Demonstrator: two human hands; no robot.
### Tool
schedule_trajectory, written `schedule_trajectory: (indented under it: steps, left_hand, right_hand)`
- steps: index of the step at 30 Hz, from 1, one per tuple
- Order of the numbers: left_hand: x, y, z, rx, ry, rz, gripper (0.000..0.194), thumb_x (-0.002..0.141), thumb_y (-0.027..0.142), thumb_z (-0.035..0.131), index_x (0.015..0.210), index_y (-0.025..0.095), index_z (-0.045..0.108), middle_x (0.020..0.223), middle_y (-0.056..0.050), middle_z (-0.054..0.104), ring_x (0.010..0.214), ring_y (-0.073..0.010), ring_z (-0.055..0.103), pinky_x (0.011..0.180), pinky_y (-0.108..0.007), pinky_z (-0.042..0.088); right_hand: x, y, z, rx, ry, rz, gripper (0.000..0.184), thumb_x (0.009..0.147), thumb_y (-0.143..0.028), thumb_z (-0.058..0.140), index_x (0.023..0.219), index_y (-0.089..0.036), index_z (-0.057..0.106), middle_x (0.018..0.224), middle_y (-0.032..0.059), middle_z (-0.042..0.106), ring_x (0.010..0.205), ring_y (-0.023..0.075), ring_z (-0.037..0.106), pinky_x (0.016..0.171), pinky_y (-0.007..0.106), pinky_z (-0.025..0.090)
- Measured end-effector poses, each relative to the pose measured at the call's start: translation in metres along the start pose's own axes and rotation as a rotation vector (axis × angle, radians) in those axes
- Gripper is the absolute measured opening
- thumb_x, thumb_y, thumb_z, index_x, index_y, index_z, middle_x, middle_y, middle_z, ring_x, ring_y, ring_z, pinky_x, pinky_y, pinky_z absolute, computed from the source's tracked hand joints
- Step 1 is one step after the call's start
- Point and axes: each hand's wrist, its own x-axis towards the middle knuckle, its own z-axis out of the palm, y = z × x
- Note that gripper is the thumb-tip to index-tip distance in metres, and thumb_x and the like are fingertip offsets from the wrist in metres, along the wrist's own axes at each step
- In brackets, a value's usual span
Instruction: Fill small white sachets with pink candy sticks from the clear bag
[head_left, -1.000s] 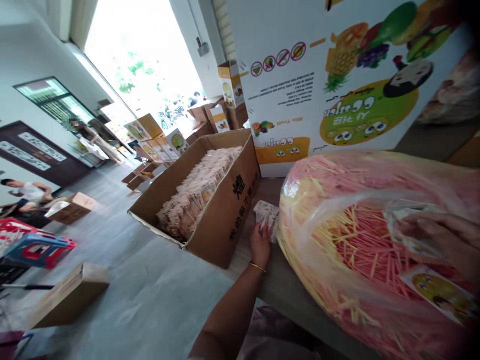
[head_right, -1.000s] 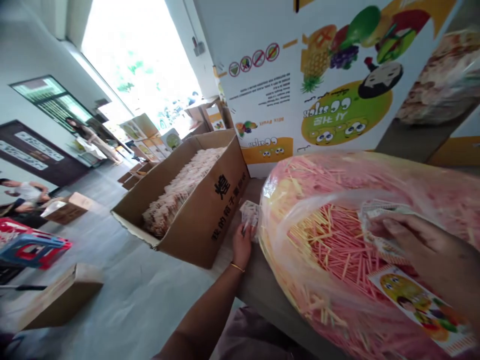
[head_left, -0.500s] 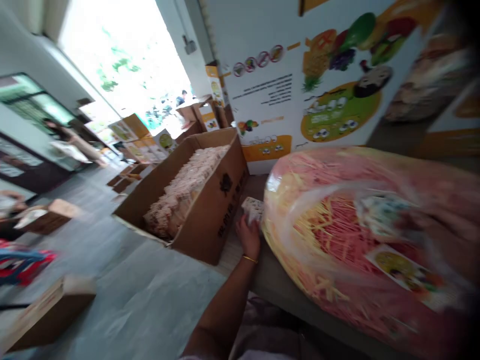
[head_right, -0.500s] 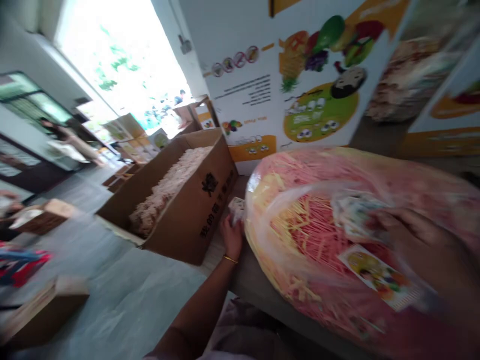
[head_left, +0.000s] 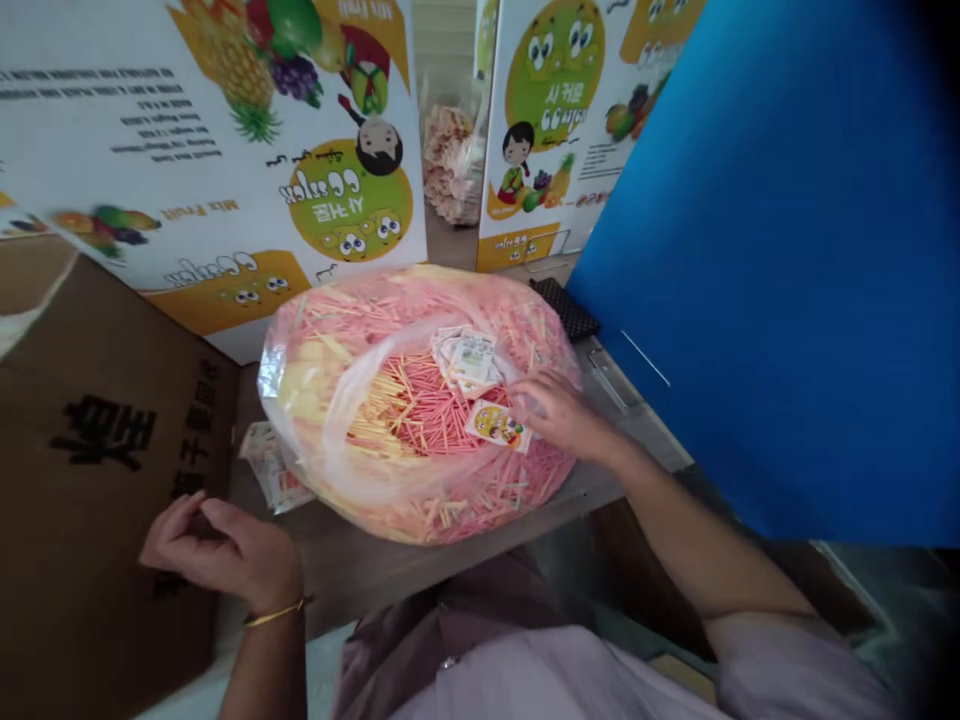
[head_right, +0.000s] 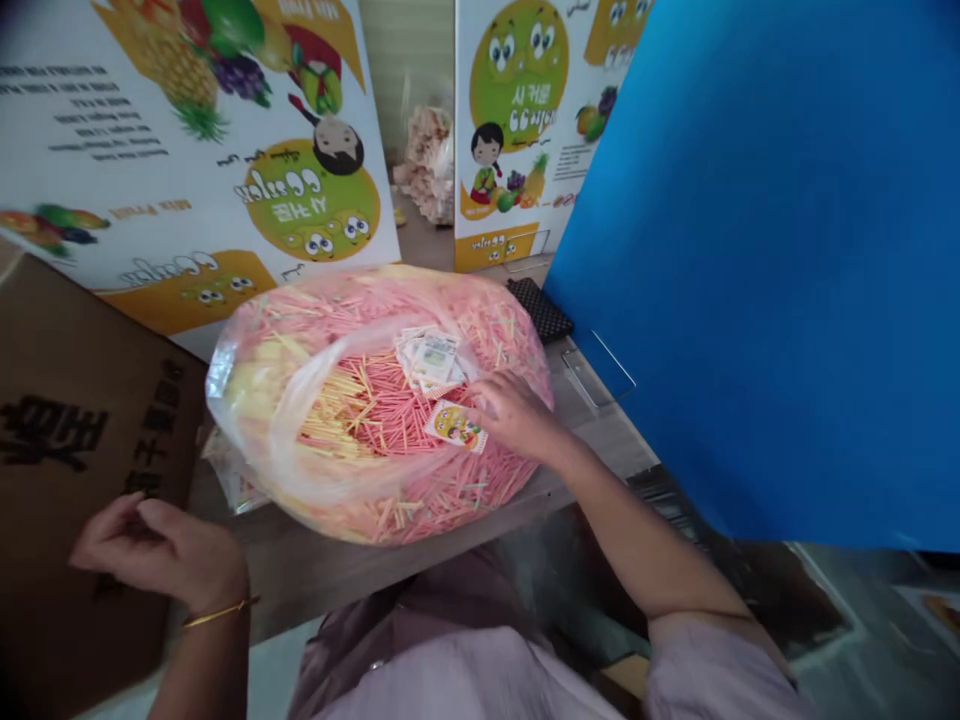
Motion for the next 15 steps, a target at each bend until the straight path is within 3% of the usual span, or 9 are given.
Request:
schedule_trajectory:
  steps: [2, 4, 6, 8, 9, 11, 13, 15]
  left_hand:
    - [0.0, 0.031, 0.0, -0.011, 0.147, 0.165, 0.02, 0.096, 0.037, 0.051, 0.107, 0.022, 0.056, 0.116, -0.011, 0.059, 0.116, -0.029, 0.059, 0.106, -0.051, 0.046]
    - [-0.009, 0.059, 0.002, -0.071, 0.137, 0.311, 0.014, 0.097, 0.031, 0.053, 0.105, 0.022, 0.06, 0.107, -0.008, 0.062, 0.108, -0.0261, 0.063, 0.101, -0.048, 0.05]
    - [-0.026, 0.084, 0.005, -0.156, -0.072, 0.495, 0.017, 0.093, 0.021, 0.062, 0.111, 0.022, 0.063, 0.101, -0.006, 0.065, 0.105, -0.0248, 0.065, 0.099, -0.046, 0.053]
    - [-0.048, 0.105, 0.009, -0.176, -0.407, 0.681, 0.041, 0.088, 0.017, 0.072, 0.127, 0.021, 0.061, 0.117, -0.011, 0.068, 0.124, -0.029, 0.063, 0.105, -0.048, 0.052]
    - [-0.059, 0.114, 0.013, -0.164, -0.558, 0.752, 0.053, 0.087, 0.018, 0.075, 0.137, 0.019, 0.056, 0.133, -0.016, 0.064, 0.14, -0.0334, 0.052, 0.112, -0.052, 0.048]
    - [-0.077, 0.127, 0.022, -0.124, -0.741, 0.856, 0.067, 0.09, 0.021, 0.073, 0.15, 0.015, 0.045, 0.155, -0.022, 0.051, 0.157, -0.0367, 0.029, 0.122, -0.058, 0.036]
    - [-0.084, 0.133, 0.033, -0.124, -0.828, 0.859, 0.065, 0.095, 0.021, 0.066, 0.155, 0.015, 0.042, 0.158, -0.019, 0.05, 0.158, -0.0331, 0.03, 0.126, -0.057, 0.031]
    - [-0.081, 0.132, 0.042, -0.197, -0.913, 0.704, 0.053, 0.099, 0.018, 0.057, 0.152, 0.018, 0.049, 0.146, -0.013, 0.064, 0.144, -0.0278, 0.052, 0.123, -0.05, 0.038]
  right_hand:
    - [-0.008, 0.0, 0.011, -0.18, -0.029, -0.034, 0.035, 0.091, -0.043, 0.07, 0.114, -0.017, 0.07, 0.135, 0.0187, 0.067, 0.13, 0.0373, 0.056, 0.111, 0.055, 0.041]
    - [-0.01, -0.002, 0.016, -0.252, -0.051, -0.015, 0.03, 0.09, -0.034, 0.071, 0.114, -0.016, 0.069, 0.139, 0.02, 0.064, 0.135, 0.0378, 0.052, 0.113, 0.055, 0.039]
    - [-0.008, -0.01, 0.015, -0.229, -0.046, 0.019, 0.02, 0.091, -0.026, 0.066, 0.108, -0.016, 0.068, 0.132, 0.0185, 0.067, 0.129, 0.0352, 0.056, 0.11, 0.052, 0.041]
    - [-0.005, -0.023, 0.008, -0.122, -0.046, 0.085, 0.011, 0.093, -0.027, 0.063, 0.095, -0.017, 0.065, 0.112, 0.0143, 0.071, 0.112, 0.0309, 0.062, 0.1, 0.046, 0.045]
    - [-0.004, -0.031, 0.005, -0.028, -0.063, 0.126, 0.014, 0.094, -0.031, 0.061, 0.089, -0.018, 0.063, 0.101, 0.0107, 0.071, 0.101, 0.0275, 0.063, 0.093, 0.043, 0.047]
    - [-0.001, -0.046, 0.002, 0.219, -0.141, 0.204, 0.023, 0.096, -0.039, 0.057, 0.084, -0.02, 0.058, 0.084, 0.0032, 0.065, 0.082, 0.0206, 0.06, 0.078, 0.035, 0.047]
    - [0.002, -0.058, 0.004, 0.468, -0.245, 0.238, 0.03, 0.097, -0.047, 0.054, 0.083, -0.021, 0.056, 0.076, -0.0008, 0.06, 0.074, 0.0168, 0.056, 0.071, 0.03, 0.045]
    - [0.006, -0.064, 0.01, 0.627, -0.297, 0.224, 0.035, 0.098, -0.053, 0.053, 0.084, -0.021, 0.057, 0.078, -0.0008, 0.06, 0.076, 0.0162, 0.057, 0.073, 0.029, 0.047]
